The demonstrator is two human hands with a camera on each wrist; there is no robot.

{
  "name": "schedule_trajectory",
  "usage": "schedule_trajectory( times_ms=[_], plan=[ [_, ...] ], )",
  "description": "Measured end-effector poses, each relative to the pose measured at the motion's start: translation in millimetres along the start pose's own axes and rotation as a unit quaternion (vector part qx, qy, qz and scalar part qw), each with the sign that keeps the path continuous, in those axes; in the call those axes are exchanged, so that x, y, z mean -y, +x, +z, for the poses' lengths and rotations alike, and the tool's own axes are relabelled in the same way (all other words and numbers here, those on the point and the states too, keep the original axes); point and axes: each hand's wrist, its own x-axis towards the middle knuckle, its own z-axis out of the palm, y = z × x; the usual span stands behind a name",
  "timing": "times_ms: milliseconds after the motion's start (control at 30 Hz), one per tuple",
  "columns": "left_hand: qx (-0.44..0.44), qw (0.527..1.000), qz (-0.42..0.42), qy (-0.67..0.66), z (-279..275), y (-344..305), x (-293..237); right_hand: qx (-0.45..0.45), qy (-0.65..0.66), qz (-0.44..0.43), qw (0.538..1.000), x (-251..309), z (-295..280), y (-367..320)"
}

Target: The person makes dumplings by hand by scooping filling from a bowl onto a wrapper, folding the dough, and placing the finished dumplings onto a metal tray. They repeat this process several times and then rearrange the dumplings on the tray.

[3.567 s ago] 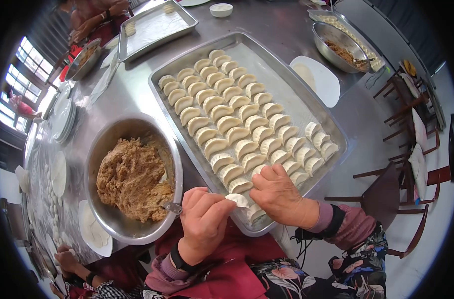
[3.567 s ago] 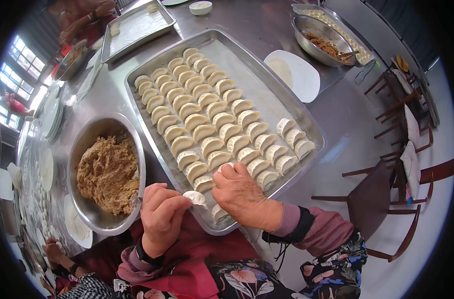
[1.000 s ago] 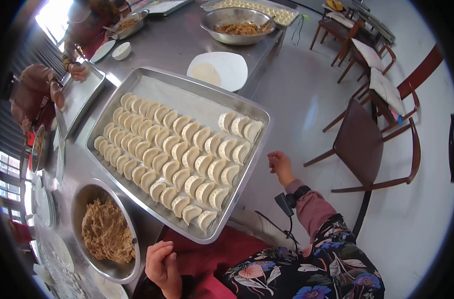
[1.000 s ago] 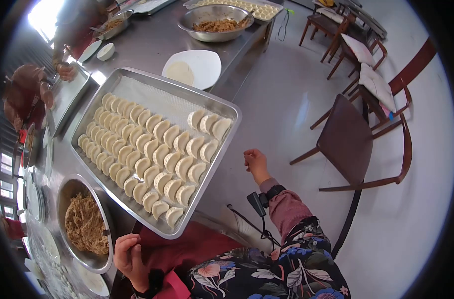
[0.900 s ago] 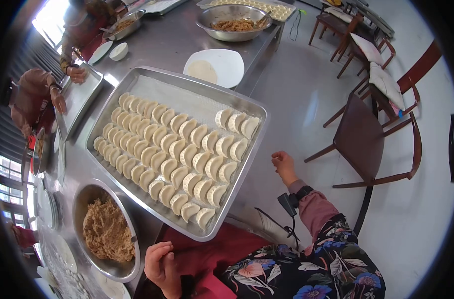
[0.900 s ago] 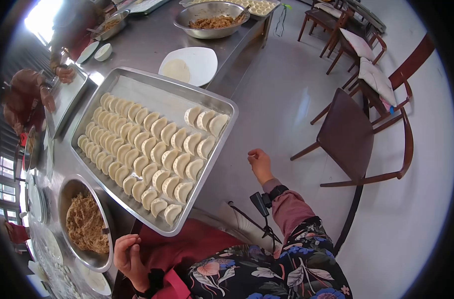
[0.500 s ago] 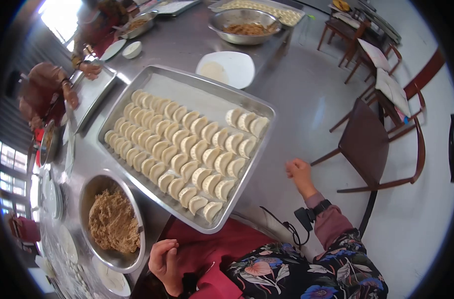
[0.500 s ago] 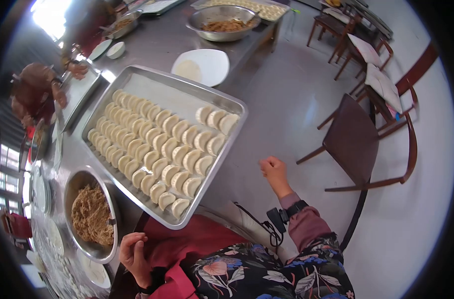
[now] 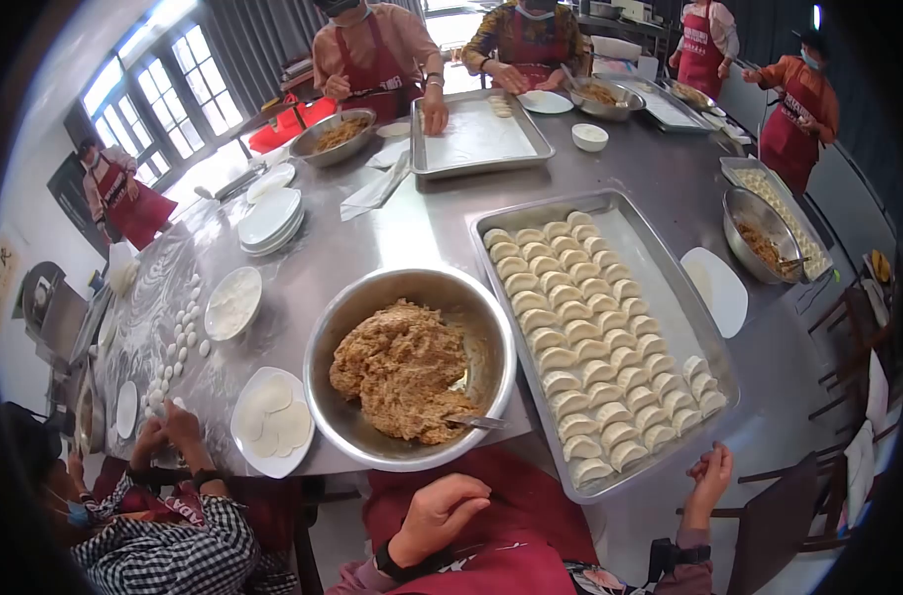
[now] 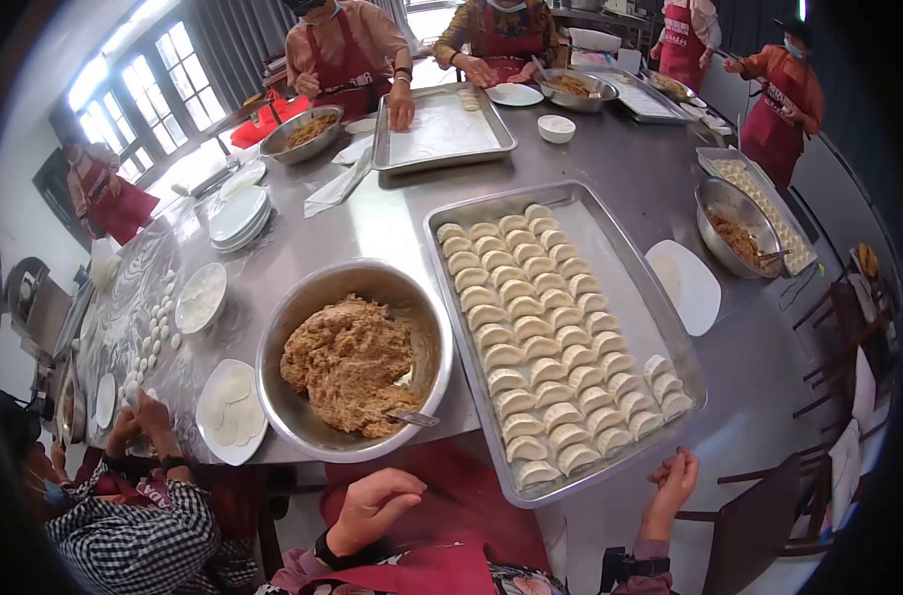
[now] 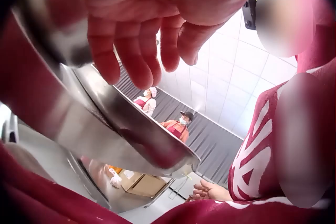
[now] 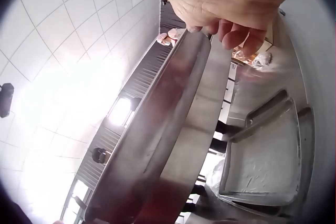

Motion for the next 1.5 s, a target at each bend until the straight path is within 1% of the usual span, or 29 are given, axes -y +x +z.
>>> schedule_trajectory(
  times_ms=[67,100,167,300,333,367,400,433,500,533,567,600,633,667,700,733,767,833,867,1000,1067,1200,1267,1300,1333,1367,1400,1433,1500],
  plan=[
    [-0.021,0.999,-0.017,-0.036,0,-3,8,0.009,-0.067,0.048,0.997,-13,-8,0],
    [-0.004,0.999,-0.020,-0.044,-1,-4,11,0.029,-0.085,0.064,0.994,-22,-10,-3],
    [-0.045,0.998,-0.032,-0.022,-5,-7,17,0.043,-0.098,0.117,0.987,-32,-9,-12],
    [-0.080,0.992,-0.089,-0.048,-15,-18,29,0.048,-0.031,0.094,0.994,-2,22,-44],
    [-0.081,0.990,-0.092,-0.072,-17,-17,29,0.067,-0.034,0.074,0.994,-2,22,-46],
    [-0.088,0.987,-0.095,-0.095,-20,-15,28,0.059,-0.046,0.086,0.993,3,26,-49],
    [-0.070,0.988,-0.094,-0.103,-22,-13,29,0.058,-0.058,0.100,0.992,5,28,-53],
    [-0.055,0.993,-0.076,-0.070,-25,-13,31,0.043,-0.062,0.100,0.992,-1,24,-60],
    [-0.038,0.997,-0.059,-0.041,-34,-15,37,0.077,-0.158,0.164,0.971,-16,22,-70],
    [0.003,1.000,-0.029,0.006,-39,-16,42,0.074,-0.160,0.163,0.971,-22,22,-82],
    [0.039,0.998,0.000,0.053,-45,-17,46,0.147,-0.221,0.184,0.946,-29,22,-99],
    [0.023,0.998,0.004,0.064,-47,-19,47,0.221,-0.280,0.204,0.912,-34,25,-111],
    [0.020,0.998,0.000,0.063,-52,-21,52,0.224,-0.282,0.204,0.910,-36,27,-114],
    [-0.013,0.995,0.014,0.101,-57,-24,60,0.294,-0.358,0.064,0.884,-32,28,-116],
    [-0.045,0.989,0.027,0.140,-61,-27,67,0.356,-0.421,-0.077,0.831,-29,31,-121],
    [-0.084,0.987,-0.011,0.139,-64,-30,74,0.321,-0.435,0.012,0.841,-22,33,-117],
    [-0.087,0.986,-0.013,0.138,-67,-31,78,0.323,-0.436,0.010,0.840,-14,39,-117],
    [-0.099,0.989,-0.030,0.103,-70,-31,84,0.252,-0.421,0.071,0.869,-2,46,-114],
    [-0.104,0.989,-0.036,0.095,-70,-30,85,0.257,-0.411,0.080,0.871,-4,46,-116],
    [-0.107,0.992,-0.025,0.054,-70,-31,93,0.257,-0.460,0.042,0.849,10,43,-127],
    [-0.083,0.994,-0.071,0.003,-76,-33,92,0.226,-0.468,0.034,0.854,23,44,-134],
    [-0.095,0.990,-0.097,-0.025,-80,-38,100,0.222,-0.480,0.017,0.848,24,59,-137],
    [-0.098,0.995,-0.022,0.015,-79,-37,99,0.256,-0.436,-0.078,0.859,7,65,-132],
    [-0.108,0.994,-0.031,0.019,-80,-38,97,0.269,-0.436,-0.078,0.855,0,71,-130],
    [-0.108,0.994,-0.020,0.029,-80,-38,95,0.287,-0.485,-0.189,0.804,-7,78,-126],
    [-0.109,0.993,-0.008,0.038,-79,-36,93,0.298,-0.523,-0.299,0.740,-11,88,-123],
    [-0.113,0.992,0.008,0.047,-79,-34,89,0.325,-0.492,-0.292,0.753,-12,98,-123],
    [-0.120,0.992,-0.004,0.047,-78,-35,88,0.337,-0.493,-0.291,0.747,-13,98,-124],
    [-0.102,0.994,-0.008,0.028,-79,-37,91,0.334,-0.473,-0.240,0.779,-15,97,-125]
  ],
)
